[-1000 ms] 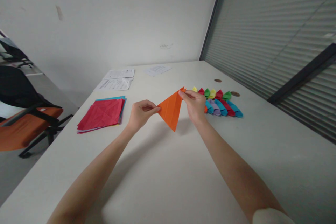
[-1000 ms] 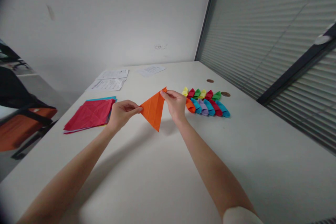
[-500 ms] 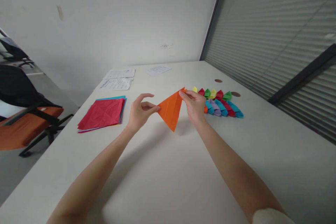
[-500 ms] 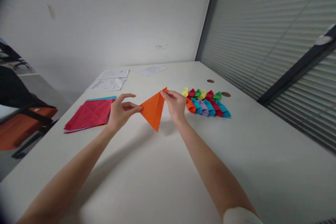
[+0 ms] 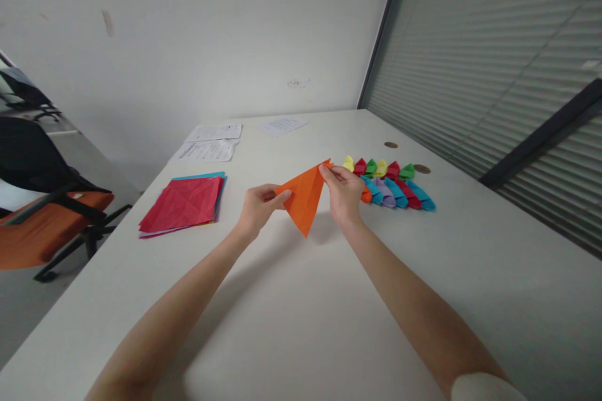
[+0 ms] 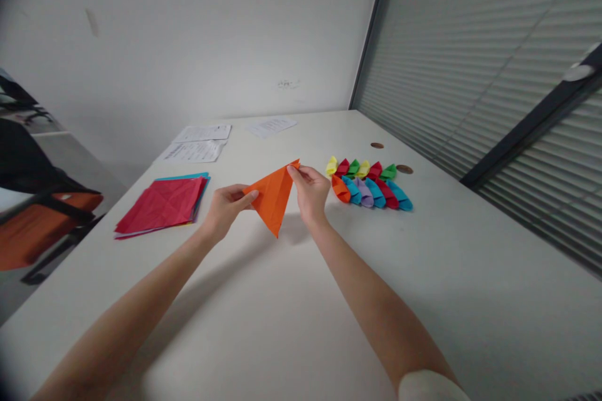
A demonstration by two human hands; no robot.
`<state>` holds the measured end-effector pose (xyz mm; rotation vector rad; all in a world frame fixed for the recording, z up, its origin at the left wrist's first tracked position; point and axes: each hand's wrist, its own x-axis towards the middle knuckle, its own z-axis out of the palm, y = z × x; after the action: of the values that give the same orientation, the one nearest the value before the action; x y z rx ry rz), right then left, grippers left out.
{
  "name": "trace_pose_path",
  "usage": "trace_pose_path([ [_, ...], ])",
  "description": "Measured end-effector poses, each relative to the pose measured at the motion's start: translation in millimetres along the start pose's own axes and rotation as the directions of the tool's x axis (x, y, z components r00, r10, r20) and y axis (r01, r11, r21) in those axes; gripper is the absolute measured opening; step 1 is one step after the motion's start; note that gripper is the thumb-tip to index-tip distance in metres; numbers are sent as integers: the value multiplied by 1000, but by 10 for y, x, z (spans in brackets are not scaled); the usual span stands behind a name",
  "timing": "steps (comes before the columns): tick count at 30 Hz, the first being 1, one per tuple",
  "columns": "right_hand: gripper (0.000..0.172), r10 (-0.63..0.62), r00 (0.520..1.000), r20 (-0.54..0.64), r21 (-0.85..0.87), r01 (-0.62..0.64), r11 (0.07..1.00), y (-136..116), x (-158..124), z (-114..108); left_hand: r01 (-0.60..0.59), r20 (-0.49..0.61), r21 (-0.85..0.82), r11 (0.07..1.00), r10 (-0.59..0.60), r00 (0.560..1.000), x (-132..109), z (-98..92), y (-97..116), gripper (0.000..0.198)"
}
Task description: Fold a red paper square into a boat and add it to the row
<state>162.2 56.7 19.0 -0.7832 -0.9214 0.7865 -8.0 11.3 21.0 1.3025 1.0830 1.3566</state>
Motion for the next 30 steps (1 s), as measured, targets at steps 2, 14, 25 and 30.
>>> trace_pose_path([
  [2,23,5,1000,11,3,-5,1000,4,-21,10,10,-20,-39,999,-11,1000,-3,14,-25,40],
  [14,21,114,991,72,153,-124,980,34,-25,15,-141,-92,83,987,148,985,4,-28,-6,39],
  [25,21,188,978,92,231,-204,951,-22,-16,14,-182,-83,201,963,202,976,0,-43,25,38],
  [30,21,193,978,82,215,-206,955,-14,-19,11,-241,-91,323,915,284,955,13,-93,40,31],
])
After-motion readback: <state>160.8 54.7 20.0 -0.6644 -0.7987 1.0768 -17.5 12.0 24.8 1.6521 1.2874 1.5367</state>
